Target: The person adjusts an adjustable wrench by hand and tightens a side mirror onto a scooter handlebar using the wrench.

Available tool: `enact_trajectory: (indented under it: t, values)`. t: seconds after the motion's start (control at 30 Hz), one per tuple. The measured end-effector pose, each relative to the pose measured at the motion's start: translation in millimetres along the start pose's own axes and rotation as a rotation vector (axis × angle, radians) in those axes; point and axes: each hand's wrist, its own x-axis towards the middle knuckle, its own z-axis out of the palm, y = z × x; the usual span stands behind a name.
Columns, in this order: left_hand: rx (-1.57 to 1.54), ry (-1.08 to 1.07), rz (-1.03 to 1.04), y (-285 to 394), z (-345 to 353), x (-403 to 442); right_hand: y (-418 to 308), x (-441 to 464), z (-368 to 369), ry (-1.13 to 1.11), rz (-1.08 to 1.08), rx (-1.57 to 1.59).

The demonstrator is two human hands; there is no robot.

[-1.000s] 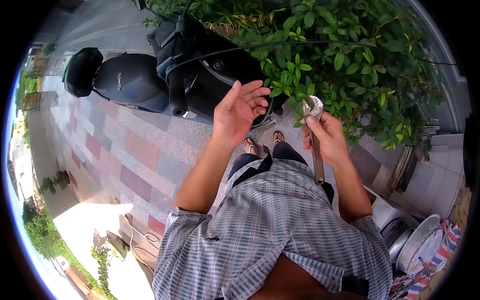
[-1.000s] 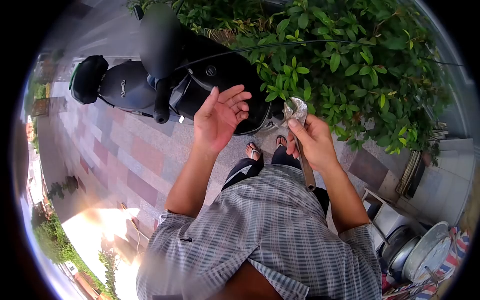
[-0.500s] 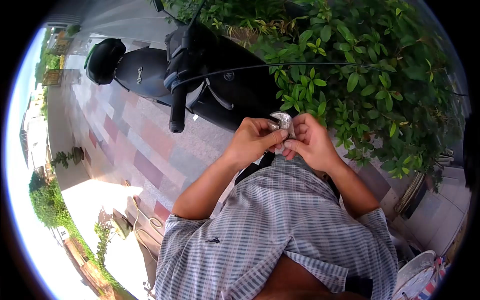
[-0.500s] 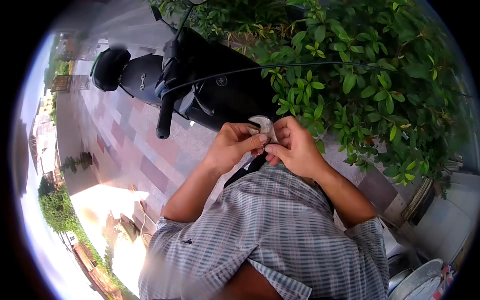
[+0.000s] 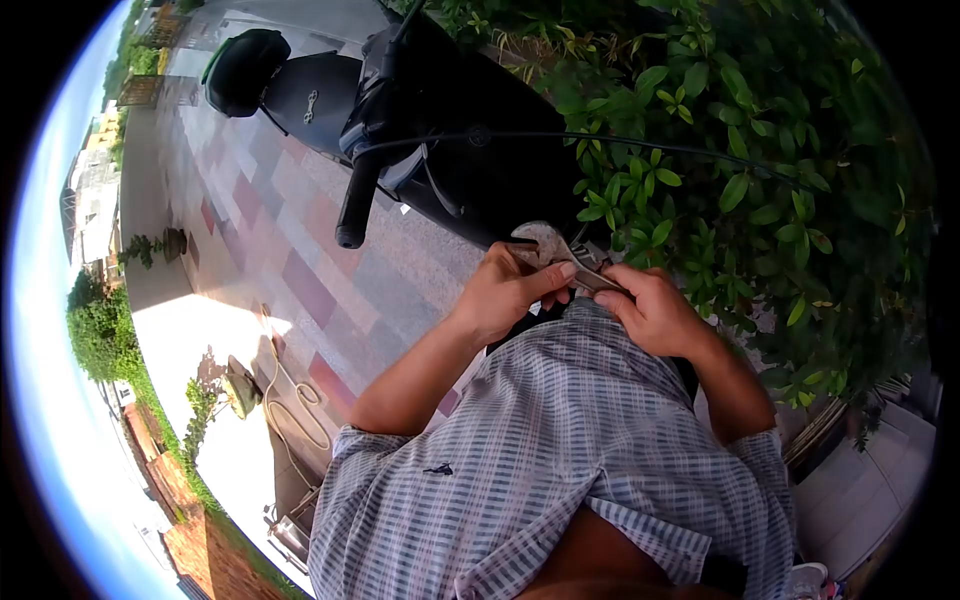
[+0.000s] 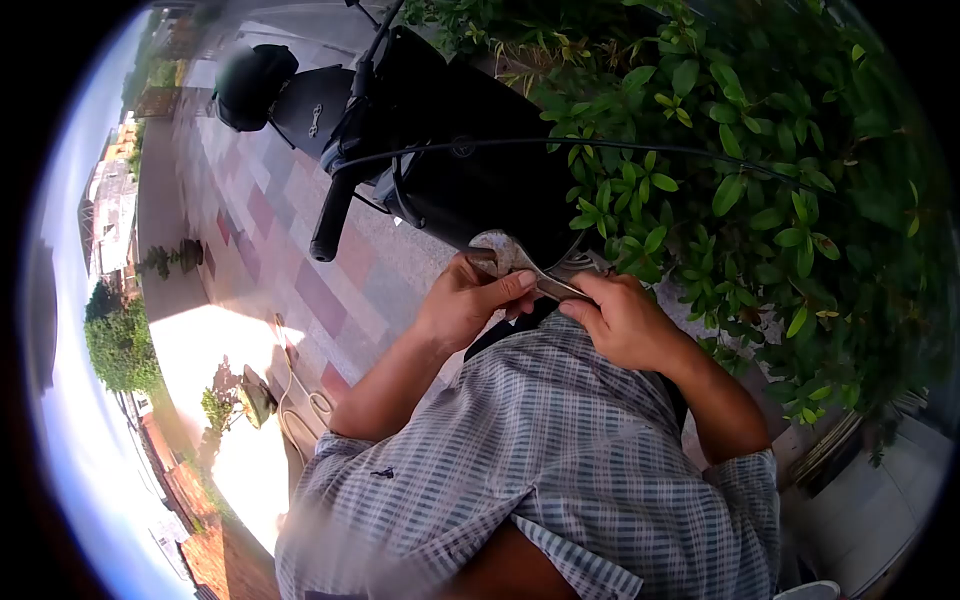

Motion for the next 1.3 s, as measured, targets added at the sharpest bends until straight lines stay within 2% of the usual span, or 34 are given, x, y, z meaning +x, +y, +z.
enact_trajectory:
  t: [0.1, 0.2, 0.3, 0.33, 0.43, 0.47, 0.5, 0.57, 0.63, 0.73, 0.83, 0.87, 0.97, 1.0, 1.13, 1.23, 1.27, 1.3]
  values:
    - [-0.03, 0.06, -0.008, -1.9, 0.0, -2.5, -3.6, 1.6, 4.2, 0.09, -0.135, -0.123]
    - [-0.028, 0.127, 0.033, 6.8, 6.4, -22.4, -24.7, 0.5, -1.8, -0.011, -0.126, -0.199]
    - [-0.038, 0.049, 0.249, 28.1, -8.1, -55.1, -62.0, 11.7, -9.3, -0.002, -0.273, -0.135]
    - [-0.115, 0.029, 0.428, 25.9, -19.4, -60.4, -76.8, 16.0, -7.6, 0.013, -0.332, -0.087]
    - [-0.187, 0.36, 0.619, 25.2, -68.3, -83.0, -120.5, 39.5, -4.9, 0.036, -0.201, 0.08]
    - [-0.208, 0.535, 0.668, 26.8, -82.6, -83.2, -127.0, 53.1, 3.5, 0.101, -0.267, 0.085]
    - [-0.23, 0.745, 0.622, 28.7, -96.0, -81.8, -129.5, 68.1, 15.2, 0.168, -0.33, 0.092]
    - [-0.295, 0.769, 0.658, 28.7, -113.8, -76.8, -120.1, 103.8, 40.2, 0.264, -0.461, 0.074]
    - [-0.327, 0.713, 0.615, 28.0, -119.4, -72.5, -120.1, 125.7, 41.0, 0.016, -0.296, -0.32]
    - [-0.4, 0.632, 0.598, 28.7, -118.8, -65.3, -136.7, 136.9, 34.5, -0.135, -0.323, -0.512]
    - [-0.441, 0.557, 0.631, 25.3, -123.0, -65.1, -149.1, 142.1, 40.3, 0.111, -0.31, -0.338]
    - [-0.429, 0.541, 0.642, 24.0, -124.9, -64.1, -142.9, 145.5, 43.2, 0.165, -0.344, -0.407]
    - [-0.42, 0.509, 0.627, 24.4, -130.5, -65.2, -145.6, 146.8, 32.2, -0.218, -0.137, -0.8]
    - [-0.448, 0.475, 0.62, 22.7, -134.1, -65.0, -152.9, 145.5, 27.2, -0.168, -0.25, -0.804]
    - [-0.572, 0.287, 0.512, 20.6, -131.5, -62.2, -157.0, 137.7, 35.0, 0.083, -0.32, -0.542]
    - [-0.66, -0.152, 0.197, 23.1, -119.0, -58.7, -154.8, 125.8, 37.3, 0.095, -0.191, -0.514]
    - [-0.649, -0.132, 0.235, 26.3, -109.5, -54.3, -144.4, 121.3, 41.4, 0.153, -0.269, -0.562]
    - [-0.638, -0.112, 0.272, 32.9, -96.7, -51.0, -139.2, 114.8, 44.3, 0.157, -0.259, -0.554]
